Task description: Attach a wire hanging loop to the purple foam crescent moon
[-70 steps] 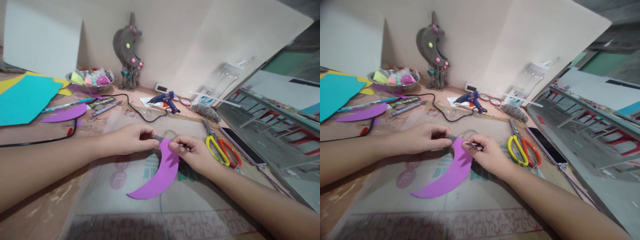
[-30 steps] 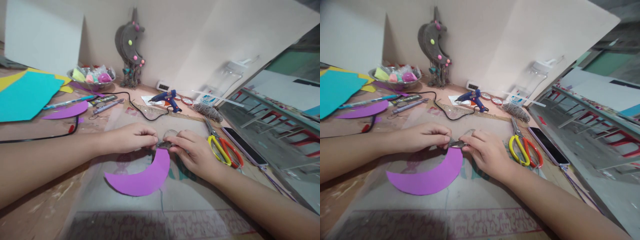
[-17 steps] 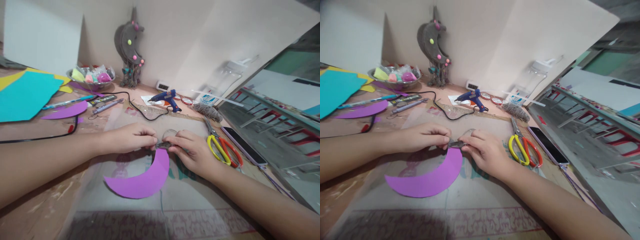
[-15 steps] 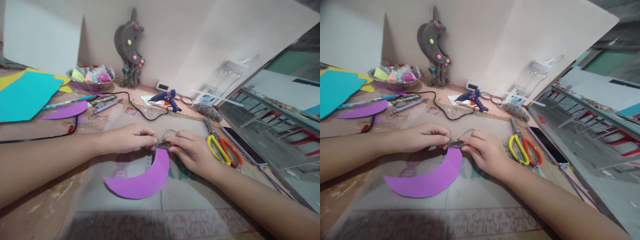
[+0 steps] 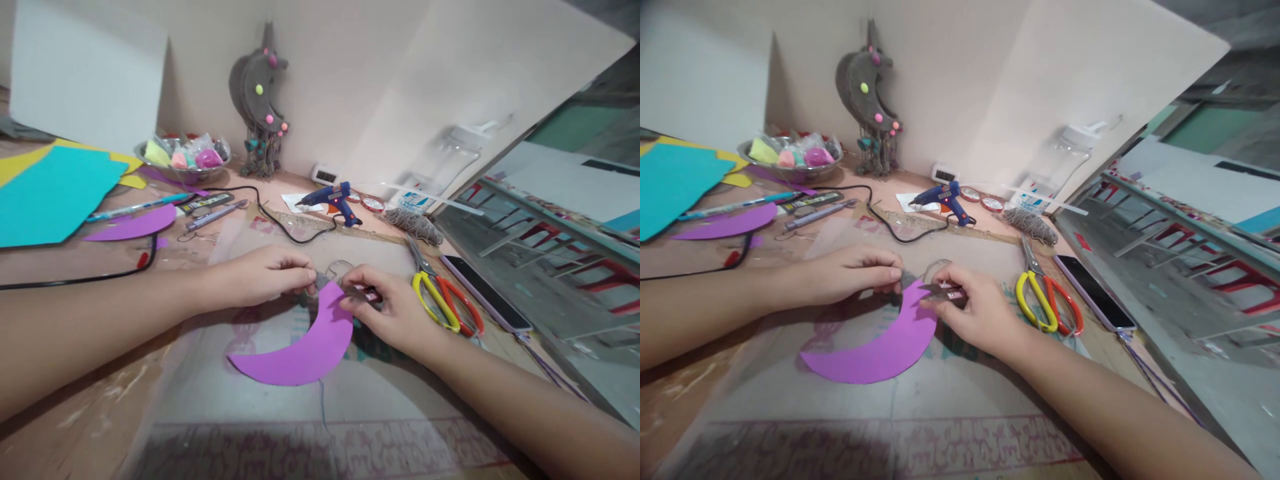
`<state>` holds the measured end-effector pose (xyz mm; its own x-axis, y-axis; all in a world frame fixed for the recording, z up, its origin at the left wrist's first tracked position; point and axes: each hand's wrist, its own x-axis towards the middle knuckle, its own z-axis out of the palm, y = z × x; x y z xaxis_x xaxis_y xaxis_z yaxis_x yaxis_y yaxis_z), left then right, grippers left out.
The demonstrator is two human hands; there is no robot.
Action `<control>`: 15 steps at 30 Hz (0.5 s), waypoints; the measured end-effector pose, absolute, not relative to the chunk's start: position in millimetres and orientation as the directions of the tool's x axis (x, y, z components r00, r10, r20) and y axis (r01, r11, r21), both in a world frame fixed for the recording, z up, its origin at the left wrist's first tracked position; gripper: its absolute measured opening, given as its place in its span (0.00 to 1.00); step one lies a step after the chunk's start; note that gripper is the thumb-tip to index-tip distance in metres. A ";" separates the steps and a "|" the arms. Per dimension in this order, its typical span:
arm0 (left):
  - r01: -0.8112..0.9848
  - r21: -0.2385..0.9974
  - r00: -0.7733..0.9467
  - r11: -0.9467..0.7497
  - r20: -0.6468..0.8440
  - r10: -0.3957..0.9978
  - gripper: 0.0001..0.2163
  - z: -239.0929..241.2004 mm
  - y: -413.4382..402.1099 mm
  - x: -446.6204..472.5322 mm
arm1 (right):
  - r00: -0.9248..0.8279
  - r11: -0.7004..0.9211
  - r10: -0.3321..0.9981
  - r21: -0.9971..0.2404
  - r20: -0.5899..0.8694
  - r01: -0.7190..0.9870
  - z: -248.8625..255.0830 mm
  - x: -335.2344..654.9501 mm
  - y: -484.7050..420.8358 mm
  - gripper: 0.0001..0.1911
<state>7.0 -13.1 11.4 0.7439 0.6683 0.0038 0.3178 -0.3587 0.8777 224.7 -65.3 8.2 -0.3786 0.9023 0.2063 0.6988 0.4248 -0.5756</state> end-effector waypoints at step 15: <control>0.333 0.829 0.785 -0.449 0.020 0.620 0.10 5.0 -10.4 6.8 | -0.335 0.272 0.940 -0.727 0.061 0.630 10.6 219.7 -62.8 0.09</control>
<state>6.8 -10.4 5.0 0.7847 0.6195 0.0201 0.3330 -0.4486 0.8294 219.7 -62.8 10.6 -0.3346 0.9404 0.0614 0.6301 0.2717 -0.7274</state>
